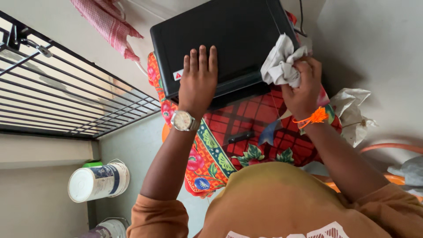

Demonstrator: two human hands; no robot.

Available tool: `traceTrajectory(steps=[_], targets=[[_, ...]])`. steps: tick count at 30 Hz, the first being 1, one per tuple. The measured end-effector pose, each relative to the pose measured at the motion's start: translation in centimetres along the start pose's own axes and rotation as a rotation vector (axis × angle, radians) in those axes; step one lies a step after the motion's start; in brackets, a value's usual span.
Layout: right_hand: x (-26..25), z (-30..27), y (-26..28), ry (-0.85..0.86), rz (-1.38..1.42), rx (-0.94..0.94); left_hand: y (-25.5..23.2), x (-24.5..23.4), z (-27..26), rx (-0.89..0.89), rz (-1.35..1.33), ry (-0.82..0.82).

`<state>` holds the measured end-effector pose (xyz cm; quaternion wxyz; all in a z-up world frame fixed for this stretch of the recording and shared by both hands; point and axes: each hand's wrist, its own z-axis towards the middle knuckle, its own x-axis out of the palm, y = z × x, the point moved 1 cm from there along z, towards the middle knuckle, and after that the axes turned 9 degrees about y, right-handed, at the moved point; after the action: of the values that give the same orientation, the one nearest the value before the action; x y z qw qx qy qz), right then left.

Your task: The person wipes a metal wire rack and a black countertop toaster oven with a white cloth. They clean the rack bars and then wipe the exterior surfaces of the appliance, including the door and control panel area.

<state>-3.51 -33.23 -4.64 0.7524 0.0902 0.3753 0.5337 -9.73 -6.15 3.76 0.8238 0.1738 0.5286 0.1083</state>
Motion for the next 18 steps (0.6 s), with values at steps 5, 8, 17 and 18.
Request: traceTrajectory(steps=[5, 8, 17, 18], targets=[[-2.5, 3.6, 2.2, 0.022, -0.017, -0.041, 2.0, -0.5, 2.2, 0.034, -0.027, 0.028], [-2.8, 6.4, 3.5, 0.004, 0.029, -0.178, 3.4, -0.8, 3.9, 0.047, -0.041, 0.059], [0.9, 4.0, 0.3, 0.125, -0.291, -0.166, 4.8, -1.9, 5.8, 0.065, -0.083, 0.121], [0.7, 3.4, 0.1, 0.138, -0.278, -0.159, 4.8, -1.9, 5.7, 0.063, -0.079, 0.118]])
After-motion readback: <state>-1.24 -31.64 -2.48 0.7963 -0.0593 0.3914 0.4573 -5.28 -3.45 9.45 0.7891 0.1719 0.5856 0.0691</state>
